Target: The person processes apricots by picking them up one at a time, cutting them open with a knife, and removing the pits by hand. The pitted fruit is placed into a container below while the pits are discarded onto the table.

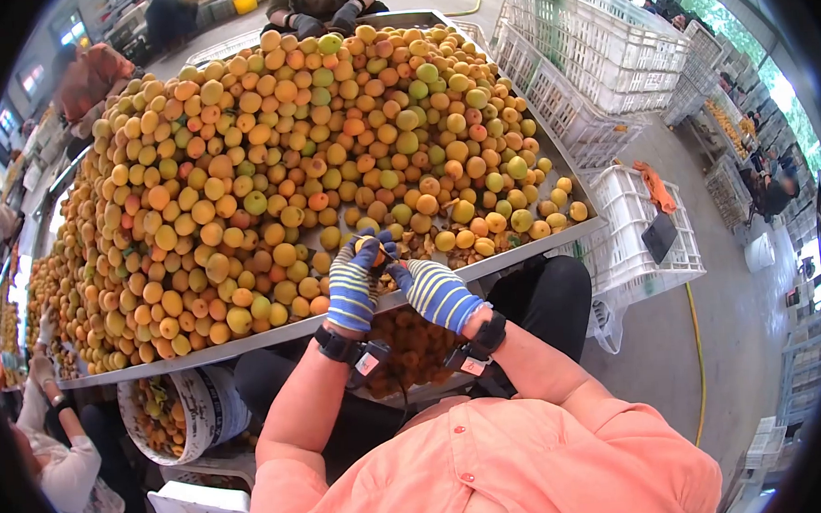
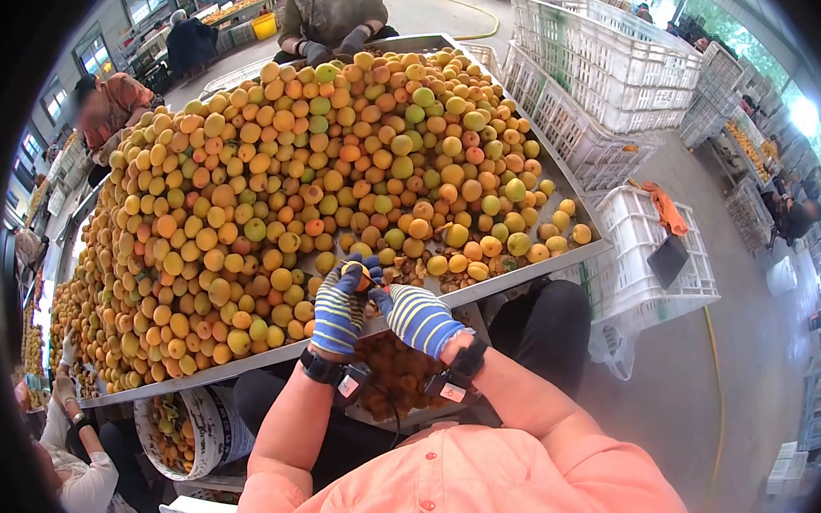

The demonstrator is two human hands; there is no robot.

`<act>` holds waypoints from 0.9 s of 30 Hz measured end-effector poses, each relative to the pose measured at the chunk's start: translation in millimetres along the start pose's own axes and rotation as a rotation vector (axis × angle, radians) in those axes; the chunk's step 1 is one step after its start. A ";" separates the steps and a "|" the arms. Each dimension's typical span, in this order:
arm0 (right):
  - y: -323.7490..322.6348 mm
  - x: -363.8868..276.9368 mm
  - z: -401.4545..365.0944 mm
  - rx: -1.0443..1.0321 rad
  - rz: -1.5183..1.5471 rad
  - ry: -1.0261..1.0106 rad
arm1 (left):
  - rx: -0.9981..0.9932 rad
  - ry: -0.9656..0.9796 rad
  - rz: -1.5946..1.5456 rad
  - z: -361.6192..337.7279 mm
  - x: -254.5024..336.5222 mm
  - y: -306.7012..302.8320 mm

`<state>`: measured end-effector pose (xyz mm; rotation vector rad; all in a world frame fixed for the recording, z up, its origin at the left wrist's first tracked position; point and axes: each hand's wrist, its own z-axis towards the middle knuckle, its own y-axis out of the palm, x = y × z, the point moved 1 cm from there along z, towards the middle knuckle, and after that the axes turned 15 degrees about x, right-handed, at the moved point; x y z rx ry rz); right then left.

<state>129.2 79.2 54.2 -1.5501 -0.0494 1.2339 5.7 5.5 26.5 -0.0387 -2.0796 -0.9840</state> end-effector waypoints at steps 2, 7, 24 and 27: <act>0.5 2.0 -0.2 -0.003 0.105 0.013 | -0.001 0.160 0.168 2.1 4.9 1.5; -14.1 -5.6 -4.8 0.085 0.113 -0.067 | -0.054 0.297 0.201 -2.6 13.7 9.4; 3.1 0.7 -2.9 -0.060 0.175 -0.017 | -0.040 -0.091 0.089 0.3 0.0 -1.1; 2.4 -1.2 -5.9 -0.040 0.350 0.035 | -0.079 -0.102 0.085 -2.7 3.0 2.3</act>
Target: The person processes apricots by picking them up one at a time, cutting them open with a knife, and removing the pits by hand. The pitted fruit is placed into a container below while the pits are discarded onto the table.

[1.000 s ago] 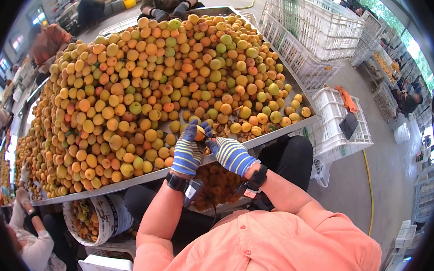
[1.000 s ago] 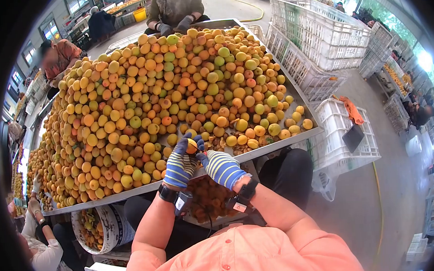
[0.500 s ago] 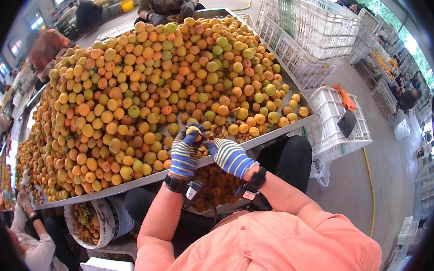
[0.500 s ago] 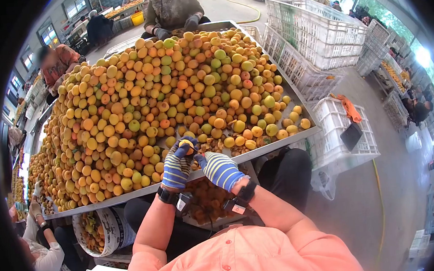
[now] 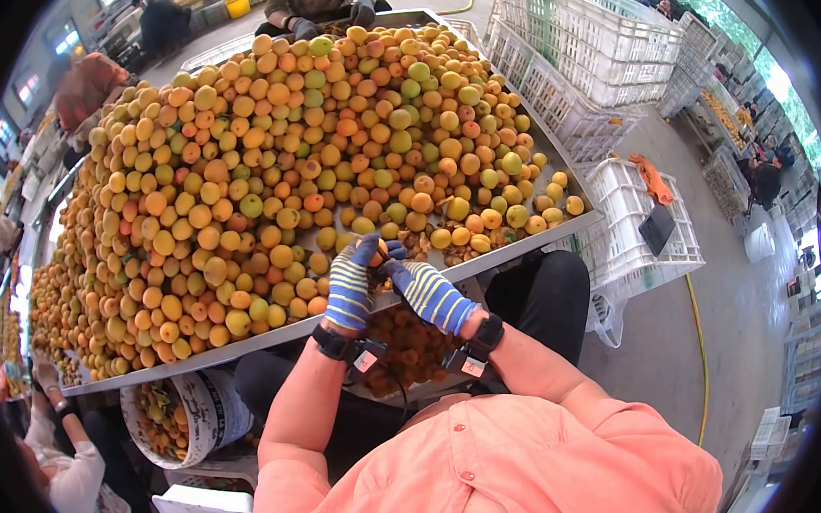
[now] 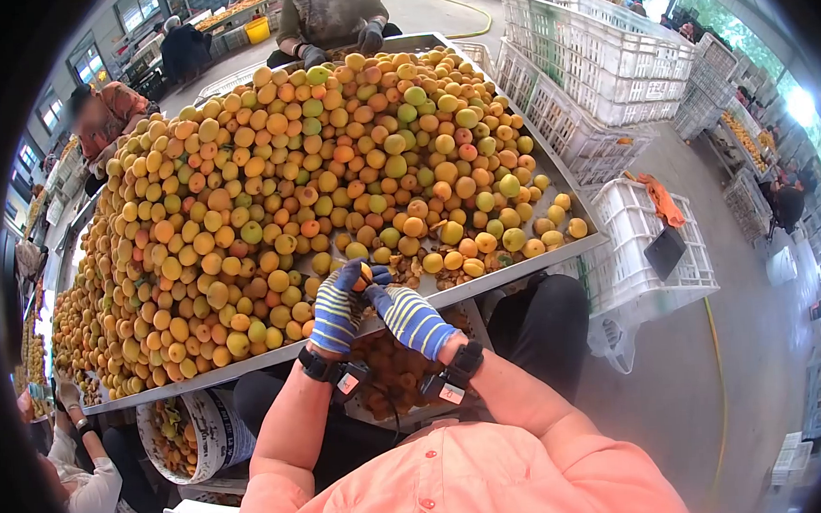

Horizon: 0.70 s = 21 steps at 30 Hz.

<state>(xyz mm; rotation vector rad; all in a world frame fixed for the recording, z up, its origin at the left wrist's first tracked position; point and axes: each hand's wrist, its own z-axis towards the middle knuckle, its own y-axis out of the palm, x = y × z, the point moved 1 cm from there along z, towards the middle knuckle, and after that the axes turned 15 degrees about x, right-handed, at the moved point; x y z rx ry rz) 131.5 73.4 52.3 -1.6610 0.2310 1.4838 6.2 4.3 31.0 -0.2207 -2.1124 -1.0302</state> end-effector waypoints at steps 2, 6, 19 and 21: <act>0.7 -1.4 -2.8 0.038 0.072 0.023 | -0.025 0.017 0.023 -3.7 1.0 4.1; -5.1 5.5 -3.8 0.107 0.046 0.136 | -0.139 0.031 -0.095 -12.9 2.4 12.5; -35.4 -8.6 14.7 0.336 -0.148 -0.008 | -0.148 0.043 0.030 1.0 -9.5 0.6; -28.9 6.3 23.8 0.382 -0.149 -0.101 | -0.132 0.089 0.061 -3.5 -11.7 1.6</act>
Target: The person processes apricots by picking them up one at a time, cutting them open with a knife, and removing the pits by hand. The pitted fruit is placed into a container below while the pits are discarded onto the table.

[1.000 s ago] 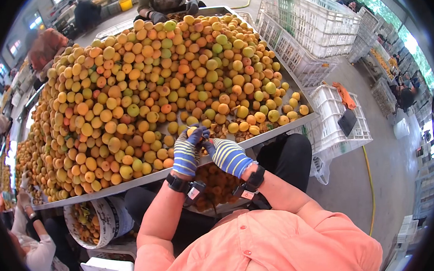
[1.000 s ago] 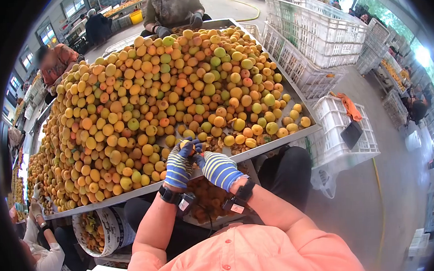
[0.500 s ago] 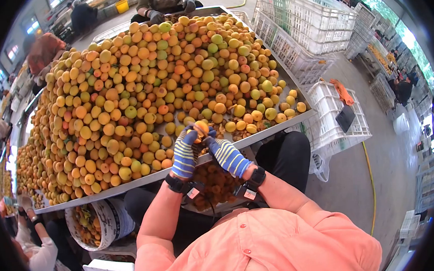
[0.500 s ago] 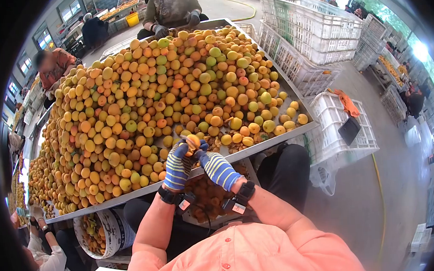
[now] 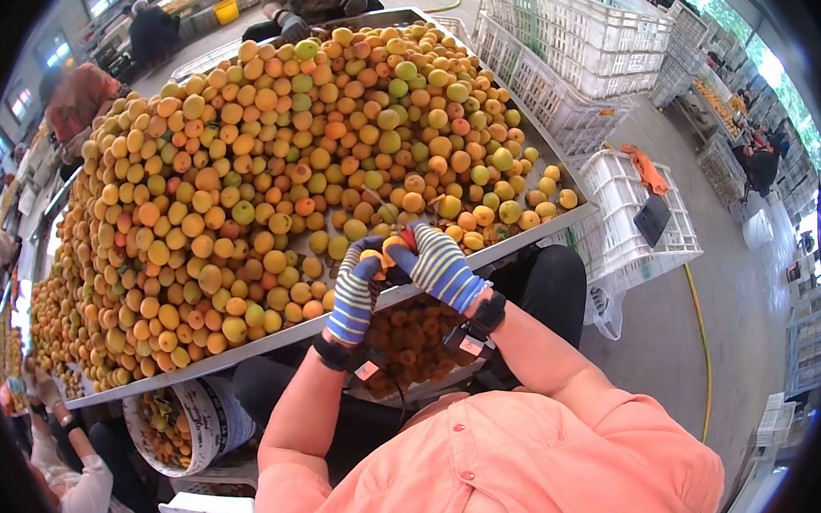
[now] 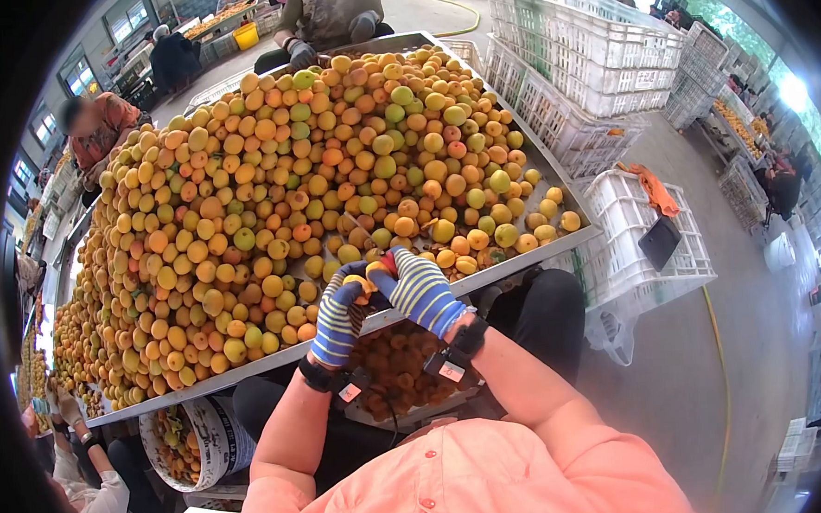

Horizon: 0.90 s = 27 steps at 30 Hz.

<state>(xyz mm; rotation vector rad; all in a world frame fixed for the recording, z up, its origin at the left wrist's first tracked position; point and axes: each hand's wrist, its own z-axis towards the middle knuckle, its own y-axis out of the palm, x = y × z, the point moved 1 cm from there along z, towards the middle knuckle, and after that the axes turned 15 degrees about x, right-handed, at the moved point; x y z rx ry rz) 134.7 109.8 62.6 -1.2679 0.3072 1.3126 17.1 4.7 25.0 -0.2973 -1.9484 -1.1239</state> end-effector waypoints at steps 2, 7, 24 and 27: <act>4.9 4.3 3.2 0.064 0.193 0.106 | 0.023 0.023 -0.126 5.6 -2.2 -8.4; 12.5 -11.3 -6.4 -0.063 0.017 0.035 | -0.012 -0.033 -0.394 2.0 13.9 -1.7; 19.8 -65.9 27.9 0.117 1.064 0.464 | 0.128 -0.329 -0.280 3.3 -29.7 -10.8; 30.2 -66.9 27.0 0.109 1.041 0.426 | 0.079 -0.341 -0.317 2.7 -27.3 -8.1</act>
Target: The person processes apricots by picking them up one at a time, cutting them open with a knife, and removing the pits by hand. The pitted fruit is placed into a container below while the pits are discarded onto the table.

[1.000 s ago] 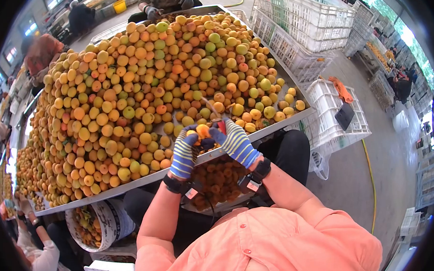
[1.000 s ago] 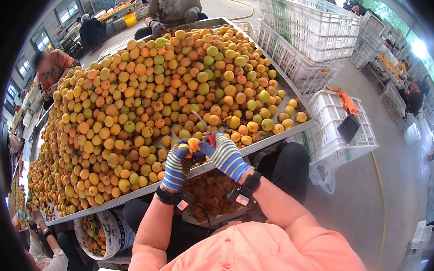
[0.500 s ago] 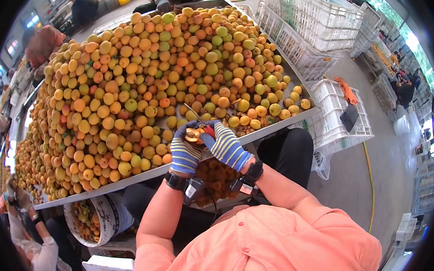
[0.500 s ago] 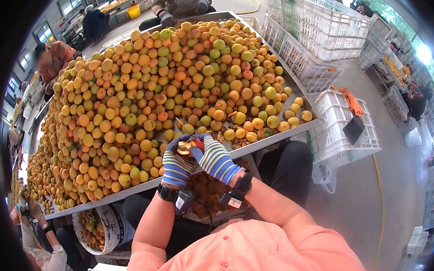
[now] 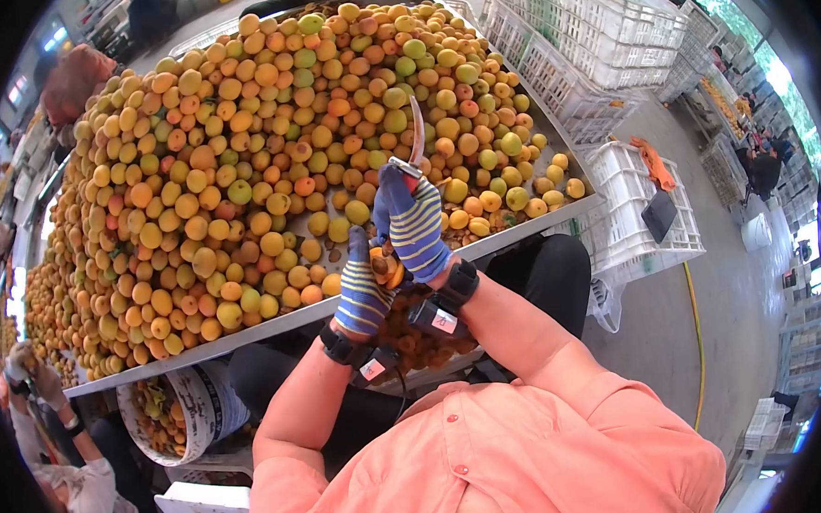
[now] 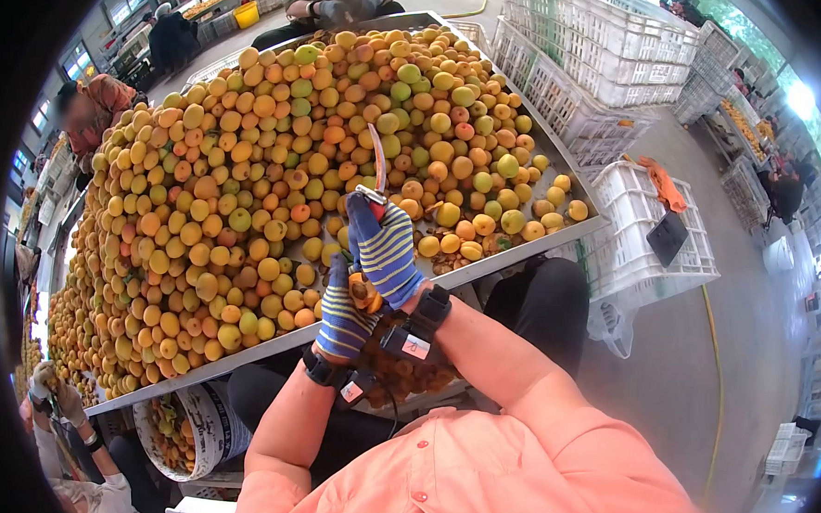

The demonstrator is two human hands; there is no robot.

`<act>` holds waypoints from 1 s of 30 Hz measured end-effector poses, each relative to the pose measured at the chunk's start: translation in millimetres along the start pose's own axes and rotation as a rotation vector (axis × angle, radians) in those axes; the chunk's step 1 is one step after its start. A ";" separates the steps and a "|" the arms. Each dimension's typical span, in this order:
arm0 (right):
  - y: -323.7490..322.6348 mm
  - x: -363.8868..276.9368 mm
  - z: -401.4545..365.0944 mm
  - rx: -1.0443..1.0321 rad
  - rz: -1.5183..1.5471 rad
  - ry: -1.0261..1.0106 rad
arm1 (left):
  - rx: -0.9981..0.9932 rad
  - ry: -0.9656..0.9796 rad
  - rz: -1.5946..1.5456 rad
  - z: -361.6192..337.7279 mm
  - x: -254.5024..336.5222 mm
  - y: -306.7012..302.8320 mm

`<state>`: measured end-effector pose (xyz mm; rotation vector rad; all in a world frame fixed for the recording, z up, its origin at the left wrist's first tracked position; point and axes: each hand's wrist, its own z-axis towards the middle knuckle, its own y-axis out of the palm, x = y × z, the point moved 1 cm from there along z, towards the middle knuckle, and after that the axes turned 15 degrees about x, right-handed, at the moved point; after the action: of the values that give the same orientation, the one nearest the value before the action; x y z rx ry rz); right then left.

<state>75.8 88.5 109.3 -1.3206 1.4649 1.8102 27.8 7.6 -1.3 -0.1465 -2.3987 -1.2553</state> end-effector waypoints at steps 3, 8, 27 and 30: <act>3.8 1.6 -3.9 -0.032 -0.042 0.004 | 0.081 0.006 0.025 -31.9 13.3 37.0; 12.4 15.8 -7.5 -0.004 -0.151 -0.101 | 0.321 0.063 0.055 -17.3 12.5 27.0; -46.2 28.7 55.3 0.115 -0.483 -0.164 | 0.334 1.760 1.289 -21.5 63.7 38.1; -74.7 12.9 73.9 0.154 -0.644 -0.391 | 0.293 1.846 1.229 -39.6 78.5 53.5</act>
<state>102.4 178.3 60.1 -1.1074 0.8221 1.3908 -15.2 -1.0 91.8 -0.1810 -0.4990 -0.0595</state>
